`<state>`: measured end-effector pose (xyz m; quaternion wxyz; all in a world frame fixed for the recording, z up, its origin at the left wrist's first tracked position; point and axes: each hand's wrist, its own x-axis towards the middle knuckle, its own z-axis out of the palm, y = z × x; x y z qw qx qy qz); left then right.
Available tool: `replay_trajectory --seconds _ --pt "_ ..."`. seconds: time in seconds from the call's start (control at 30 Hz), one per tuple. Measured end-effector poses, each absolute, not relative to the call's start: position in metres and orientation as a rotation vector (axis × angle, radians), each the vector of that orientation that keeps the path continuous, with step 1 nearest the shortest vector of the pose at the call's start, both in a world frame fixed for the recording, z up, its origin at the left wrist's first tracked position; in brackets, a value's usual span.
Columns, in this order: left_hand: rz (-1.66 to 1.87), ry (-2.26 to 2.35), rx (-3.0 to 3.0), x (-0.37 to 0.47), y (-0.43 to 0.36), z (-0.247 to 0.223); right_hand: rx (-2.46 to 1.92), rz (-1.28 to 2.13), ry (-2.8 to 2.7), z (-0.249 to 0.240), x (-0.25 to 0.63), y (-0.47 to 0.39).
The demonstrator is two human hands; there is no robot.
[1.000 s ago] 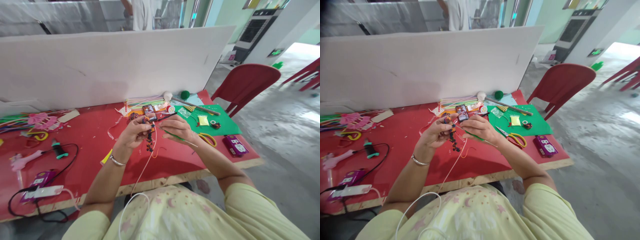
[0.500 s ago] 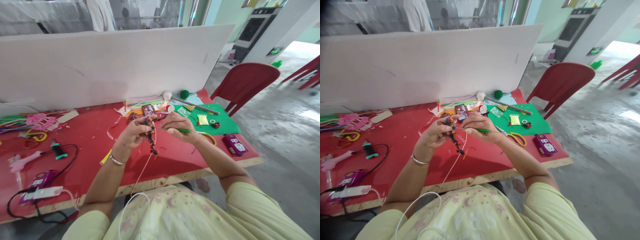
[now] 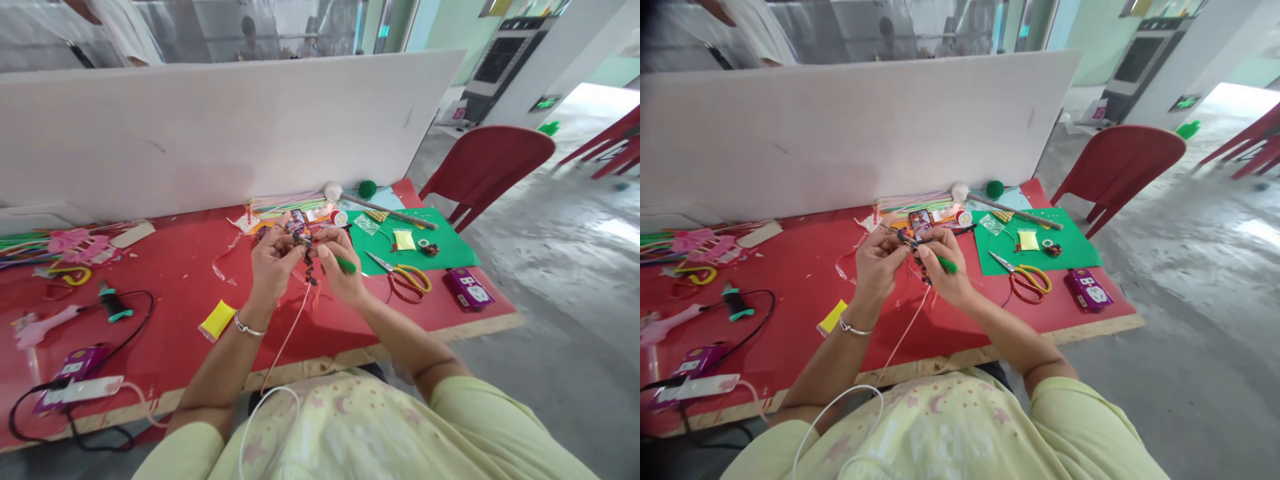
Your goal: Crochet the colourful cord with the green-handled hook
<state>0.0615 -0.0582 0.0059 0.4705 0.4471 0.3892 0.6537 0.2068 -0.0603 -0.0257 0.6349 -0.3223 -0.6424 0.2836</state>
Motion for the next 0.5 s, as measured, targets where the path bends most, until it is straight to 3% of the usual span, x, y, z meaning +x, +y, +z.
replay_trajectory --seconds 0.33,0.5 --pt "1.544 0.839 0.893 0.055 -0.062 0.009 -0.641 0.952 -1.257 -0.032 0.187 -0.066" --pt "1.600 0.875 0.885 0.051 -0.064 0.010 -0.618 0.950 -1.257 -0.032 0.185 -0.064"
